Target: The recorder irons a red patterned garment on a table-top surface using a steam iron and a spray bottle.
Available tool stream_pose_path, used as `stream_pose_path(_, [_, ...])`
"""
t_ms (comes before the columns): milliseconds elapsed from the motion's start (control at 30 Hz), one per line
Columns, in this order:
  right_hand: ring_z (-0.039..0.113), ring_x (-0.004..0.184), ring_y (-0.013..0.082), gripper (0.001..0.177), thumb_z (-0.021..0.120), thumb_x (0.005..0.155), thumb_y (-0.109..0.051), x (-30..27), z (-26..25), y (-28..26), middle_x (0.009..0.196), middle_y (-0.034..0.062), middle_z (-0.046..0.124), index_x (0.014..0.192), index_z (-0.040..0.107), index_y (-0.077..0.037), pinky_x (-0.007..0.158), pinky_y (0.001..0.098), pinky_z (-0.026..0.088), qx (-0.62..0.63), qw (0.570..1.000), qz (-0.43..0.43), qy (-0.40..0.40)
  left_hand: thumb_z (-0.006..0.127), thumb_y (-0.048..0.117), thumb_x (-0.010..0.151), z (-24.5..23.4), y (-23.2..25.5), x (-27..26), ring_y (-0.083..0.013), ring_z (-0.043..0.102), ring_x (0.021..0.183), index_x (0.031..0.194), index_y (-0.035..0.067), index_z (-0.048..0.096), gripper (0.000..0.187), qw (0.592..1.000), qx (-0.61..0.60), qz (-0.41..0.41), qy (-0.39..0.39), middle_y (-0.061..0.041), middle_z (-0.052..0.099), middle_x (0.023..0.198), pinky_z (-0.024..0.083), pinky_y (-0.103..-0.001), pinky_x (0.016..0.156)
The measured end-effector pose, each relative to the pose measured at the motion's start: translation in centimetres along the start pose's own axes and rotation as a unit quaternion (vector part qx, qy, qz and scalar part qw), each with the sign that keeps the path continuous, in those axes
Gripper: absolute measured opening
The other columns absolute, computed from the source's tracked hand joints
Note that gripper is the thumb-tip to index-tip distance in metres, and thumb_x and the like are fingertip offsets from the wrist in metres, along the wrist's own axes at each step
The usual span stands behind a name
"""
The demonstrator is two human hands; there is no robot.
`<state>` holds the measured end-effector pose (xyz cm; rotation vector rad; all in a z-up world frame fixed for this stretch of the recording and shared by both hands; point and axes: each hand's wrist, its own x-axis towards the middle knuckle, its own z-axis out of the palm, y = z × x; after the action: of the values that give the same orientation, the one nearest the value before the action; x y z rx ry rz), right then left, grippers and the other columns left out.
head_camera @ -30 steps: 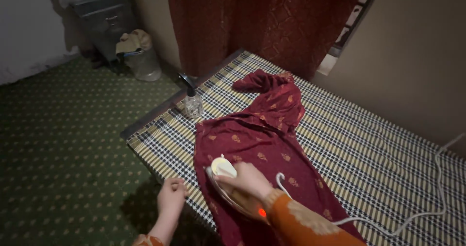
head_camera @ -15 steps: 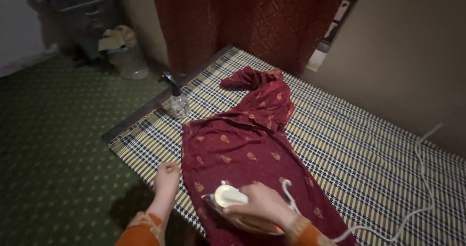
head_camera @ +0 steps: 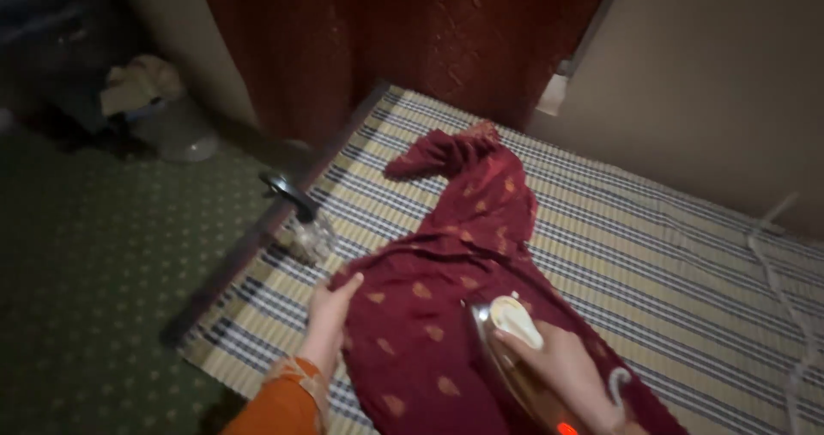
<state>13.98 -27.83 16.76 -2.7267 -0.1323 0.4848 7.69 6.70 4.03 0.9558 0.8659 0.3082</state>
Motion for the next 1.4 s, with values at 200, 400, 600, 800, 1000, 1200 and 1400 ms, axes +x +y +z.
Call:
stream_pose_path(200, [0.081, 0.084, 0.0214, 0.064, 0.086, 0.066, -0.06, 1.6, 1.6, 0.1, 0.092, 0.0108, 0.087, 0.115, 0.081, -0.019, 0.078, 0.0364, 0.064, 0.079, 0.983, -0.102, -0.132, 0.076, 0.022, 0.09, -2.3, -1.5, 2.6, -0.0188, 0.066, 0.086, 0.108, 0.004, 0.07, 0.026, 0.966, 0.187, 0.162, 0.079, -0.006, 0.074, 0.095, 0.052, -0.032, 0.082])
stream_pose_path(400, [0.082, 0.084, 0.0254, 0.062, 0.082, 0.07, -0.066, 2.0, 2.1, -6.2, 0.087, 0.012, 0.083, 0.103, 0.081, -0.012, 0.077, 0.0371, 0.063, 0.045, 0.996, -0.069, -0.043, 0.073, 0.021, 0.087, -1.7, 2.7, -0.3, -0.0168, 0.069, 0.092, 0.116, 0.011, 0.065, 0.032, 0.98, 0.189, 0.068, 0.003, -0.004, 0.074, 0.1, 0.053, -0.031, 0.083])
stream_pose_path(600, [0.081, 0.081, 0.0259, 0.068, 0.074, 0.068, -0.071, 2.8, 2.8, -13.6, 0.088, 0.0103, 0.08, 0.107, 0.078, -0.016, 0.077, 0.0375, 0.063, -0.026, 0.986, -0.087, -0.139, 0.07, 0.028, 0.092, -2.3, 3.8, -1.6, -0.0144, 0.072, 0.095, 0.117, 0.011, 0.067, 0.03, 0.955, 0.294, 0.021, -0.027, -0.002, 0.076, 0.104, 0.056, -0.03, 0.086])
stream_pose_path(800, [0.077, 0.083, 0.0317, 0.065, 0.072, 0.074, -0.068, 2.8, 3.9, -17.1, 0.086, 0.0165, 0.078, 0.1, 0.08, -0.01, 0.077, 0.0424, 0.059, 0.048, 0.992, -0.086, -0.077, 0.065, 0.019, 0.092, -2.9, 3.6, -3.2, -0.0125, 0.065, 0.083, 0.119, 0.013, 0.067, 0.028, 0.95, 0.277, 0.142, 0.007, -0.001, 0.06, 0.111, 0.059, -0.027, 0.074])
stream_pose_path(1000, [0.077, 0.083, 0.0326, 0.061, 0.073, 0.073, -0.065, 1.9, 2.5, -14.7, 0.085, 0.0151, 0.078, 0.1, 0.078, -0.01, 0.076, 0.0424, 0.059, 0.091, 0.979, -0.143, -0.111, 0.061, 0.014, 0.097, 0.7, 7.5, -3.6, -0.0188, 0.065, 0.076, 0.107, 0.006, 0.072, 0.017, 0.874, 0.348, 0.336, 0.043, -0.008, 0.066, 0.097, 0.054, -0.031, 0.066])
stream_pose_path(1200, [0.076, 0.084, 0.0327, 0.062, 0.075, 0.072, -0.069, -0.2, 0.3, -7.7, 0.086, 0.0142, 0.077, 0.104, 0.08, -0.016, 0.077, 0.0417, 0.059, -0.003, 0.978, -0.138, -0.154, 0.059, 0.015, 0.097, 6.0, 8.5, -2.0, -0.0282, 0.066, 0.108, 0.115, 0.01, 0.073, 0.023, 0.759, 0.451, 0.447, -0.144, -0.009, 0.07, 0.113, 0.053, -0.04, 0.095])
stream_pose_path(1400, [0.083, 0.076, 0.0245, 0.069, 0.081, 0.065, -0.072, 2.0, -1.1, 4.0, 0.08, 0.0086, 0.082, 0.104, 0.081, -0.016, 0.073, 0.0376, 0.064, 0.02, 0.995, -0.005, -0.101, 0.077, 0.028, 0.082, 10.0, 6.7, -1.6, -0.0388, 0.033, 0.144, 0.121, 0.032, 0.076, 0.04, 0.618, 0.661, 0.332, -0.266, -0.012, 0.038, 0.159, 0.024, -0.055, 0.11])
